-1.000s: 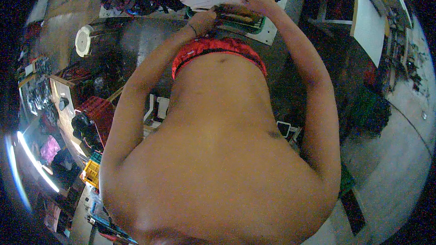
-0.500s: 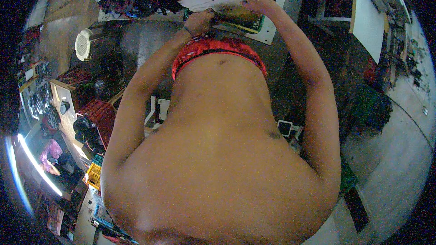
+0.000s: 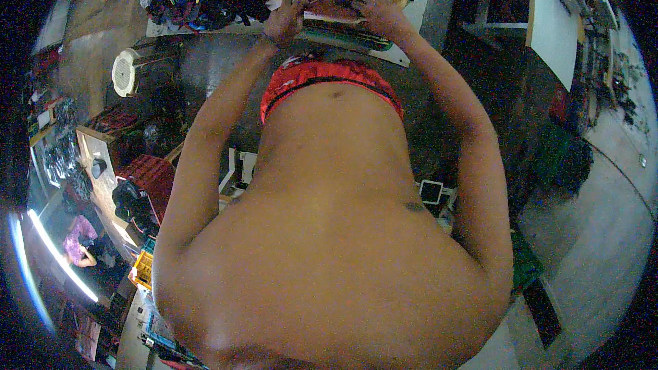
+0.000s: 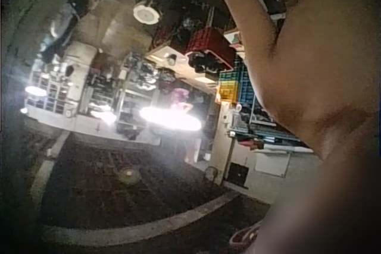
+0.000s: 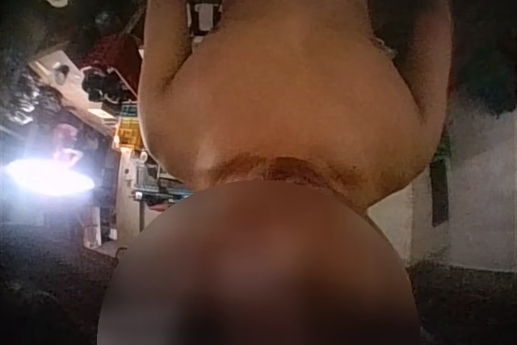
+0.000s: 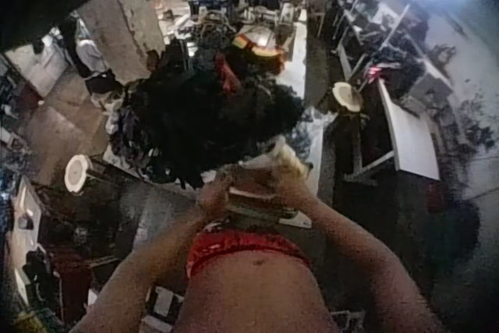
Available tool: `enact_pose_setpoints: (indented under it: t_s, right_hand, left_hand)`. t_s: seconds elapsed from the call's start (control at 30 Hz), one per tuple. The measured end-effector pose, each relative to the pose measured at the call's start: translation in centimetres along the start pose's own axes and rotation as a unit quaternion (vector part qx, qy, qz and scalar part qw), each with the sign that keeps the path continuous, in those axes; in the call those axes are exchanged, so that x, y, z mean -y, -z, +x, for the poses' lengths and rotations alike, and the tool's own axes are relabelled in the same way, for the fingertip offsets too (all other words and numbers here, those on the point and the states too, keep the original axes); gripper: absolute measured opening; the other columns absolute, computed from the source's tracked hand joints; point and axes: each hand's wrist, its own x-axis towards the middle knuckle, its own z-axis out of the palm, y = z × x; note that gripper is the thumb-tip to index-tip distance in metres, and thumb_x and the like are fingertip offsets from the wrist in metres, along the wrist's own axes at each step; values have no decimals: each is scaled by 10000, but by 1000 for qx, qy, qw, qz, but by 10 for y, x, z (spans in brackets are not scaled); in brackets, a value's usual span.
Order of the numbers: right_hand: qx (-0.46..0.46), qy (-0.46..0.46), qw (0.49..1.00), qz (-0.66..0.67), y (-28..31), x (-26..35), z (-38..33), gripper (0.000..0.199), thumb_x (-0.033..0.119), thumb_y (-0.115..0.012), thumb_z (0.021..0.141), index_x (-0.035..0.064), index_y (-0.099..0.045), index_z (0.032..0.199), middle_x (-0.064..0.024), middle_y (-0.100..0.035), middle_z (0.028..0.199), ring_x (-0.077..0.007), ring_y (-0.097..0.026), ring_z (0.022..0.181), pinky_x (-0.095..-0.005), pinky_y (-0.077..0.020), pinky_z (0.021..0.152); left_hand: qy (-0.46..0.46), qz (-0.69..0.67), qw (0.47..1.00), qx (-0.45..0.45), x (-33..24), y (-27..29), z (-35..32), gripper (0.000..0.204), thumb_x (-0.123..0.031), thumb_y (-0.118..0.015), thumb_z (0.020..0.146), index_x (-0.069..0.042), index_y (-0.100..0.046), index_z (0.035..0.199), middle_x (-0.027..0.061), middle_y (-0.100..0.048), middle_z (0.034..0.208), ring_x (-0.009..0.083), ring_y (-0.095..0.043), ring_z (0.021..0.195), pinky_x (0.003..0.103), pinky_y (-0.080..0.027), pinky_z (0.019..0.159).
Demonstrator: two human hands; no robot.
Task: The person gathers foam insoles and rubber soles from a cluttered workshop. They sit at a table and use a small stick to apply adhesive to the insoles, then press them onto the rubber soles to assemble slippers.
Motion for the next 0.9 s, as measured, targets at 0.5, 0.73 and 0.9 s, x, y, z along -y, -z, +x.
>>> enact_pose_setpoints:
  t_s: [0.5,0.73,0.9]
  right_hand:
    - [70,-1,996,-61,4,4,-1,329,103,-677,793,24,-702,1112,-172,-473,1503,-380,-486,1355,-485,-491,1042]
    - [0,-26,998,-50,-4,12,-2,333,126,-647,829,99,-711,1155,-142,-511,1455,-358,-489,1356,-467,-513,1024]
    - [12,-40,999,-33,0,16,2,336,107,-628,833,98,-714,1157,-136,-529,1419,-365,-507,1328,-470,-487,1056]
  left_hand:
    - [-81,31,996,26,-22,16,-41,206,-241,-651,935,-198,-645,1137,86,-577,1198,374,-702,861,474,-603,702]
    - [-24,-99,987,123,-12,-16,-46,231,-285,-634,965,-139,-639,1144,103,-635,1151,376,-687,925,490,-586,760]
    - [30,-72,990,121,-8,-17,-42,305,-328,-571,1003,-88,-623,1185,162,-662,1142,401,-681,978,496,-571,829]
